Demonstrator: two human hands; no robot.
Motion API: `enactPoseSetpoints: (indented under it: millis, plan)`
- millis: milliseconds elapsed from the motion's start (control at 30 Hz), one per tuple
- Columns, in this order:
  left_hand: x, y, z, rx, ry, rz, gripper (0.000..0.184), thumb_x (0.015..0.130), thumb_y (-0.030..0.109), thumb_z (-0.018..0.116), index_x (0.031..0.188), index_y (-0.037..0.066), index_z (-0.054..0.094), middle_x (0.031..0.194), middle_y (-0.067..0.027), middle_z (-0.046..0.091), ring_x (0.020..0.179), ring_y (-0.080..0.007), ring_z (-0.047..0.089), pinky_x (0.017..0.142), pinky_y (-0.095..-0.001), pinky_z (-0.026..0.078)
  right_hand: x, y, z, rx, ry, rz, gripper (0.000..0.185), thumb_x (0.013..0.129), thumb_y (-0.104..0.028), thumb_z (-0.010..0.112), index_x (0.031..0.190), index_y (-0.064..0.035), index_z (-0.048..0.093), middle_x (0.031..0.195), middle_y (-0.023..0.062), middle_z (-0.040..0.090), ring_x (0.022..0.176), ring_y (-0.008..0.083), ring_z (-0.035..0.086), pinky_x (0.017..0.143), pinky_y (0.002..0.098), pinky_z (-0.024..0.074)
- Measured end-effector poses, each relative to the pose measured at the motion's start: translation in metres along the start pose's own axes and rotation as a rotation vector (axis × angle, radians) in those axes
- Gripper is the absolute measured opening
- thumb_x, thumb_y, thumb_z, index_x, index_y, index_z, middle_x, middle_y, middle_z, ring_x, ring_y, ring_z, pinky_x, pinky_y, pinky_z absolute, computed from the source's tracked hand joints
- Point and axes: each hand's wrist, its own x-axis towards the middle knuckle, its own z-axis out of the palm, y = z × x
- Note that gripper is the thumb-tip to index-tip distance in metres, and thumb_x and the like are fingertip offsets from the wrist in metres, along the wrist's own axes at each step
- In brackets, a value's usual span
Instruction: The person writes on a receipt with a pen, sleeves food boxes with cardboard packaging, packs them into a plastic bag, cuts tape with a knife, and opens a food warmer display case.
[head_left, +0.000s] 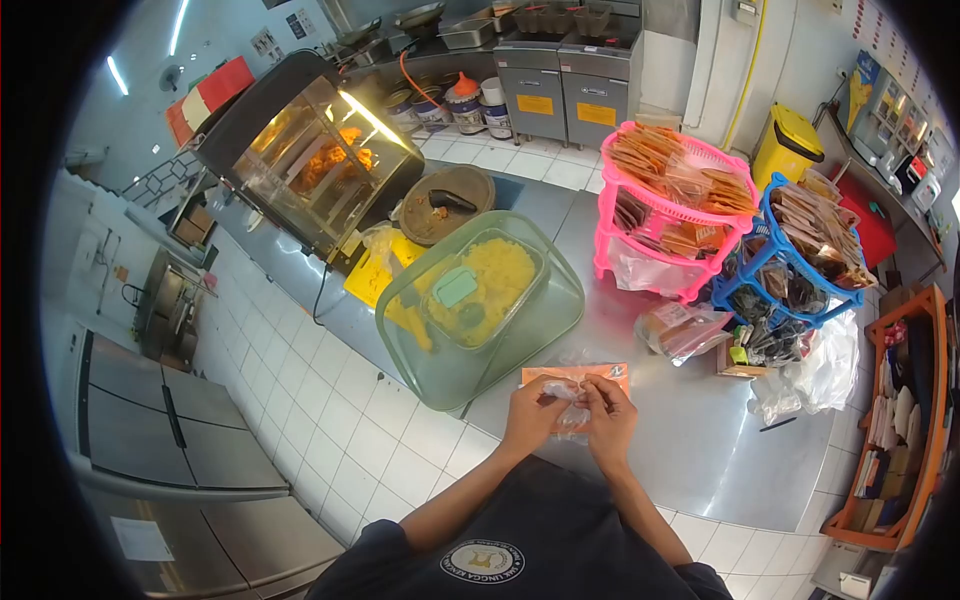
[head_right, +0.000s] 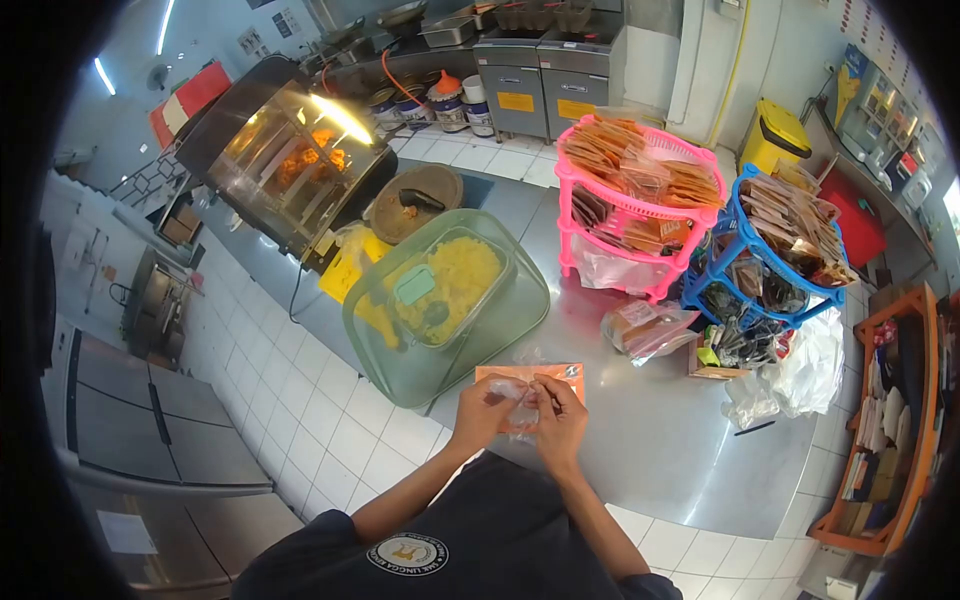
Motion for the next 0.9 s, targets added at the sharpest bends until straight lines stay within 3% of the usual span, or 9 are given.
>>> enactPoseSetpoints:
  millis: [200, 300, 467, 900]
  plan:
    - [-0.002, -0.004, 0.005, -0.184, 0.005, -0.115, 0.024, 0.085, -0.005, 0.067, 0.108, -0.001, 0.068, 0.099, -0.0072, 0.072, 0.089, -0.0110, 0.068, 0.077, -0.0259, 0.055, -0.004, 0.000, 0.000, 0.062, 0.038, -0.007, 0.018, 0.097, -0.003, 0.061, 0.112, 0.0058, 0.065, 0.096, 0.0095, 0.068, 0.083, 0.0130, 0.067, 0.073, 0.0263, 0.0590]
    - [0.000, -0.009, 0.007, -0.192, 0.016, -0.071, 0.023, 0.085, -0.004, 0.067, 0.108, -0.001, 0.068, 0.100, -0.0071, 0.072, 0.088, -0.0106, 0.068, 0.076, -0.0258, 0.055, -0.004, 0.000, 0.001, 0.110, 0.060, 0.016, 0.017, 0.097, -0.005, 0.063, 0.110, 0.0048, 0.064, 0.095, 0.0096, 0.069, 0.082, 0.0127, 0.067, 0.072, 0.0260, 0.0588]
    - [0.000, -0.004, 0.007, -0.145, 0.021, -0.070, 0.023, 0.086, -0.004, 0.066, 0.108, -0.001, 0.068, 0.102, -0.0066, 0.071, 0.089, -0.0108, 0.067, 0.077, -0.0255, 0.055, -0.007, -0.005, 0.000, 0.092, 0.092, 0.114, 0.015, 0.095, -0.002, 0.065, 0.107, 0.0059, 0.066, 0.096, 0.0084, 0.069, 0.082, 0.0126, 0.068, 0.075, 0.0254, 0.0577]
    - [-0.001, 0.005, 0.008, -0.020, 0.013, 0.020, 0.022, 0.085, -0.007, 0.065, 0.107, -0.003, 0.068, 0.101, -0.0064, 0.066, 0.093, -0.0144, 0.069, 0.080, -0.0261, 0.056, -0.005, 0.002, -0.002, 0.047, 0.059, 0.026, 0.013, 0.096, -0.003, 0.064, 0.106, 0.0049, 0.066, 0.095, 0.0063, 0.068, 0.080, 0.0118, 0.067, 0.072, 0.0240, 0.0546]
